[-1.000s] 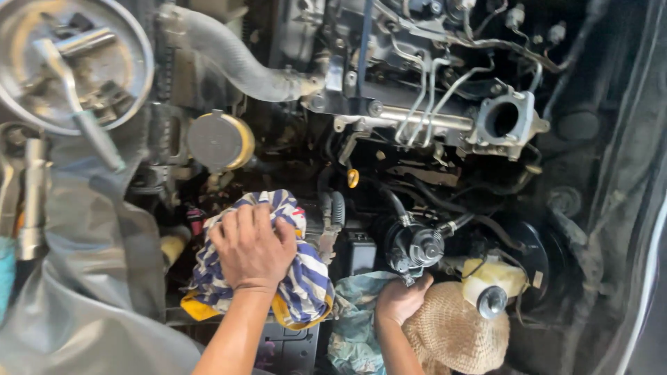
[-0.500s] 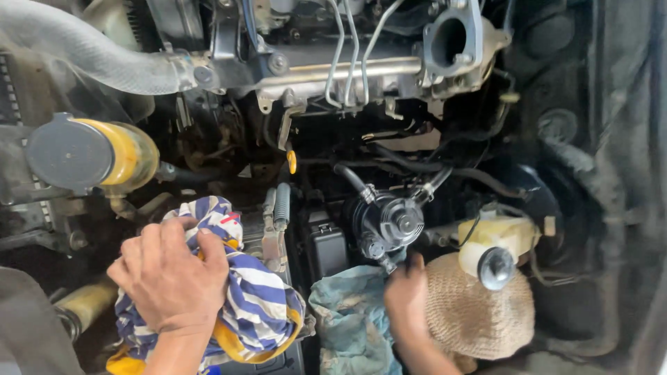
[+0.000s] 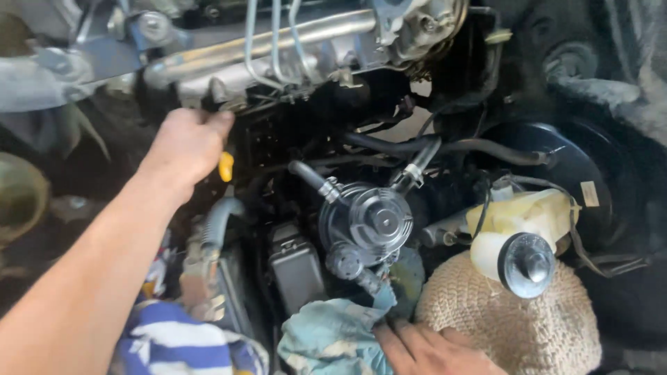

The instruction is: Repairing and maintaining components within a vehicle's engine bay using hand tools.

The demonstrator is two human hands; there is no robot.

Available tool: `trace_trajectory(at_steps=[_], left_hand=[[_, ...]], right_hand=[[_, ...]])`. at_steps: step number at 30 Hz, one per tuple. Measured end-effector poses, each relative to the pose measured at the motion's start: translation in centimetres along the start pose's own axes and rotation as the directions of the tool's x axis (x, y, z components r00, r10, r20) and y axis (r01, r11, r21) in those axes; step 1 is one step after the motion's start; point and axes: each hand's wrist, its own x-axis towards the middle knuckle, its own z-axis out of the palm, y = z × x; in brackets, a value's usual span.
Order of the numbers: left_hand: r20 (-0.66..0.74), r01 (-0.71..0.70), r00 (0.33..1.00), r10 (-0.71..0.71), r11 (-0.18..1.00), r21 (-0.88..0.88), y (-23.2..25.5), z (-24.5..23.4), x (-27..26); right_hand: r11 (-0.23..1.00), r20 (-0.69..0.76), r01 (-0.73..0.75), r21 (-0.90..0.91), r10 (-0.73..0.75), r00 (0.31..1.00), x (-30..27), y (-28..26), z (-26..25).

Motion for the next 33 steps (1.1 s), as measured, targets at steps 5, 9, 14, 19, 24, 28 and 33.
trace_trajectory(at_steps=[5, 9, 14, 19, 24, 28, 33], left_hand=[[0.008, 0.019, 1.0, -0.018, 0.979, -0.202, -1.6, 0.7, 1.4], [-0.025, -0.086, 0.996, 0.083, 0.976, -0.198, -2.1, 1.0, 1.1], [-0.086, -0.096, 0.993, 0.086, 0.989, -0.112, -1.1, 1.1, 0.2], [-0.105, -0.085, 0.992, 0.076, 0.993, -0.078, -0.5, 0.8, 0.2], [-0.117, -0.083, 0.99, 0.083, 0.997, 0.007, 0.1, 0.6, -0.4], [-0.118, -0.077, 0.989, 0.086, 0.994, 0.082, -0.3, 0.8, -0.1], [-0.13, -0.106, 0.985, 0.112, 0.993, 0.051, -0.9, 0.7, 0.3]], right_hand=[[0.978, -0.248, 0.016, -0.206, -0.068, 0.966, -0.3, -0.5, 1.9], [0.95, -0.351, -0.054, -0.306, -0.06, 0.934, -0.5, -0.6, 3.9], [0.958, -0.389, -0.08, -0.277, -0.036, 0.921, -0.8, 0.7, 6.0], [0.952, -0.39, -0.085, -0.295, -0.039, 0.92, -0.5, 1.8, 7.2], [0.954, -0.374, -0.102, -0.283, -0.012, 0.928, -0.9, 1.0, 7.3], [0.959, -0.353, -0.101, -0.265, 0.001, 0.936, -1.4, 0.0, 8.2], [0.966, -0.319, -0.051, -0.255, -0.035, 0.947, -1.8, 0.6, 8.9]])
